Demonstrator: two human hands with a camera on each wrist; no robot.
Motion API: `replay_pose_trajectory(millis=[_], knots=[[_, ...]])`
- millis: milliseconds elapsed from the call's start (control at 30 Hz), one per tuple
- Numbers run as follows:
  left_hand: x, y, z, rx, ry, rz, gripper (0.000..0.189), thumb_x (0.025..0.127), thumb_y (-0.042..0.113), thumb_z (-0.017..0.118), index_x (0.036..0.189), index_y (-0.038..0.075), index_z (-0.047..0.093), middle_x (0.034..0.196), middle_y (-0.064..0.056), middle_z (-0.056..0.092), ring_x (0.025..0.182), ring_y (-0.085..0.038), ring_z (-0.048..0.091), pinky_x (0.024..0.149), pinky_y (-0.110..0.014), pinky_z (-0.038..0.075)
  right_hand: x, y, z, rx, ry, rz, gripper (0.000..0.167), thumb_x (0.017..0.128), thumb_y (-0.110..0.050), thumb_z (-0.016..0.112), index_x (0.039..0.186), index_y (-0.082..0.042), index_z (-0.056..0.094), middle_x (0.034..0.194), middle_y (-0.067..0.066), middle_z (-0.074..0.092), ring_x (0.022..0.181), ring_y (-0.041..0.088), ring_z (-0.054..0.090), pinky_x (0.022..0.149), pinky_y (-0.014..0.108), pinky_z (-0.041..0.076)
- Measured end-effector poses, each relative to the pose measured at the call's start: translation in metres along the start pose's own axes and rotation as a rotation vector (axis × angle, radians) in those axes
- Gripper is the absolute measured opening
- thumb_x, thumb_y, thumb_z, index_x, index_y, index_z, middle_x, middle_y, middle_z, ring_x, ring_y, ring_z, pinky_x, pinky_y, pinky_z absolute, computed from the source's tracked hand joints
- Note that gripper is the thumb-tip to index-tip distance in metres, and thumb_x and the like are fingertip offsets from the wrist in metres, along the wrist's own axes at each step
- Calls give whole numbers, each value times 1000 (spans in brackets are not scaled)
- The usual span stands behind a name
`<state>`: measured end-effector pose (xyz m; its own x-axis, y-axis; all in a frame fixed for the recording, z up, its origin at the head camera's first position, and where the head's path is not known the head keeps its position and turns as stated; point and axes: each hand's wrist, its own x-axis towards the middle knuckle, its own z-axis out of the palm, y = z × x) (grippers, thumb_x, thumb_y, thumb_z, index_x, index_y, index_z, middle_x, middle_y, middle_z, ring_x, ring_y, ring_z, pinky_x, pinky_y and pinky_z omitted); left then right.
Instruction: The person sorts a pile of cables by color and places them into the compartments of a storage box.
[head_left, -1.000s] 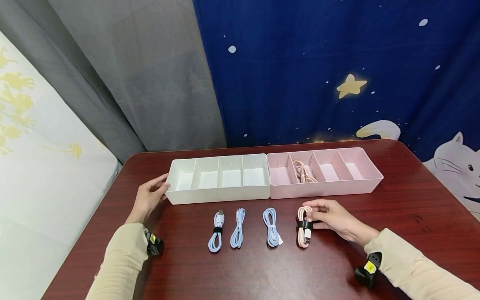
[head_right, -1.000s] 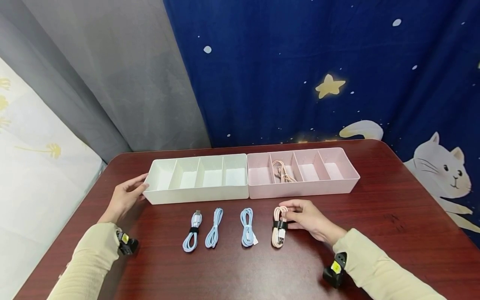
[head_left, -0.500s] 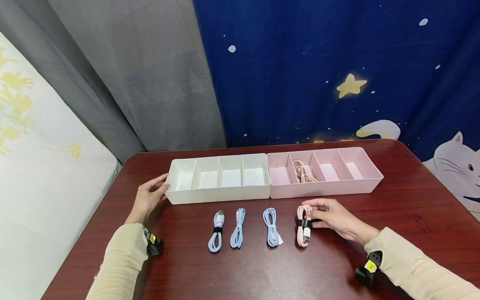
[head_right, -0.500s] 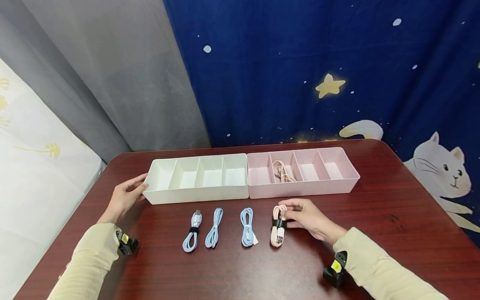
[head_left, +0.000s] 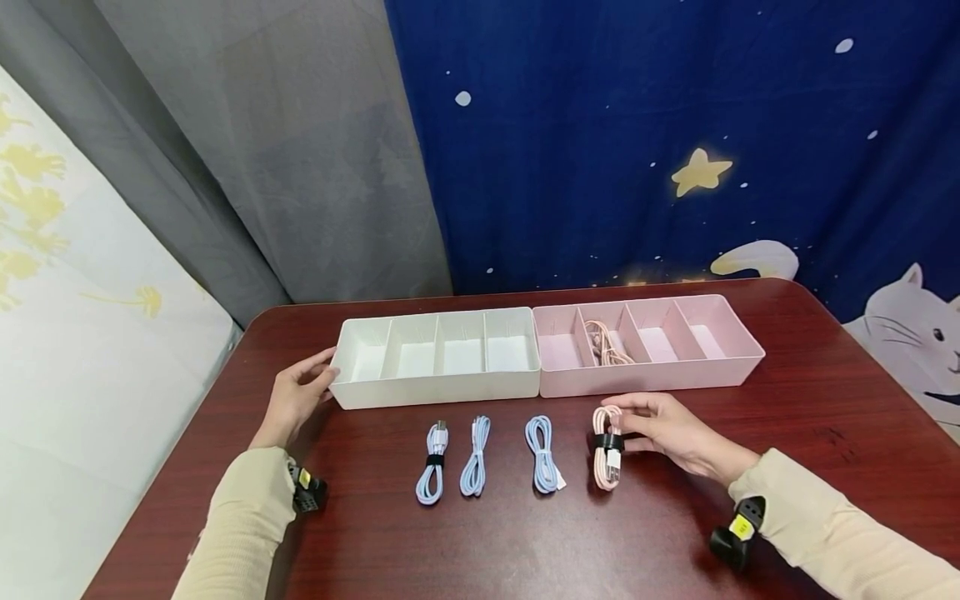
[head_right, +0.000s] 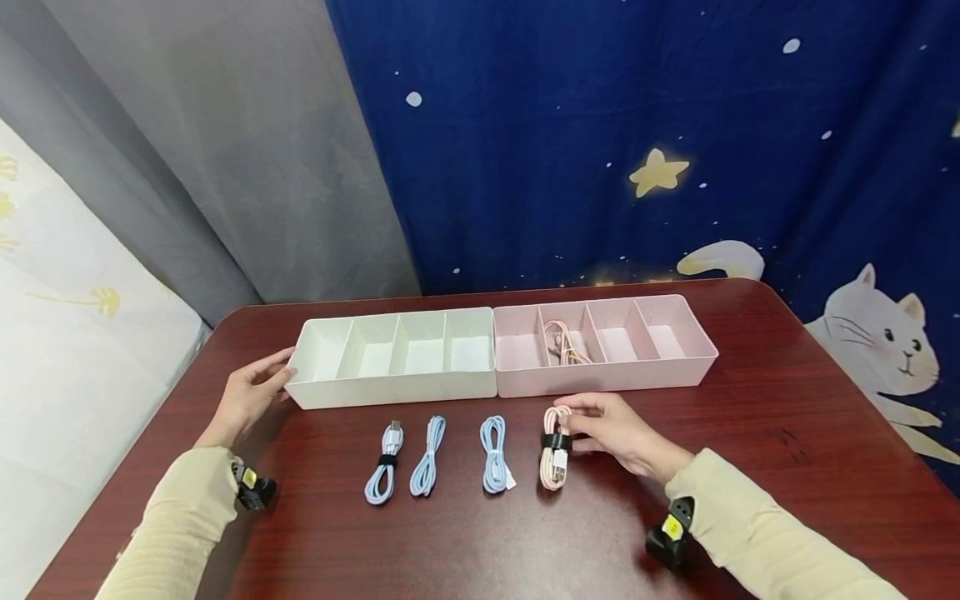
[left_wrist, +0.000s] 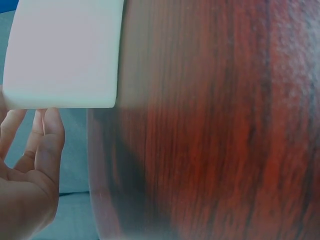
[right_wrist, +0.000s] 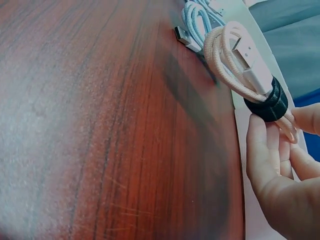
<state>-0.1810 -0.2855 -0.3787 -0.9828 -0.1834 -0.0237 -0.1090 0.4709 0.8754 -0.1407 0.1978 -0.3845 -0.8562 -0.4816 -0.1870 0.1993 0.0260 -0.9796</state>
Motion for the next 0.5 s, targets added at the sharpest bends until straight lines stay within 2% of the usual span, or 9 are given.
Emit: replay_pose_trajectory(millis=[233,500], knots=[[0,0,1,-4,5,12,46,88,25,55,131,11,46,108,-15,52,75,0,54,65,-17,48,1,-6,0,-19,-24,0,44,88,-3,49,122,21,33,97,5,58,85,13,58,74,36,50],[-1,0,0,1,7,8,46,88,25,55,131,12,46,108,-16,52,76,0,54,65,-17,48,3,-15,0,-70,-14,-4,44,88,-4,50,122,20,36,98,6,59,88,11,57,75,35,49]])
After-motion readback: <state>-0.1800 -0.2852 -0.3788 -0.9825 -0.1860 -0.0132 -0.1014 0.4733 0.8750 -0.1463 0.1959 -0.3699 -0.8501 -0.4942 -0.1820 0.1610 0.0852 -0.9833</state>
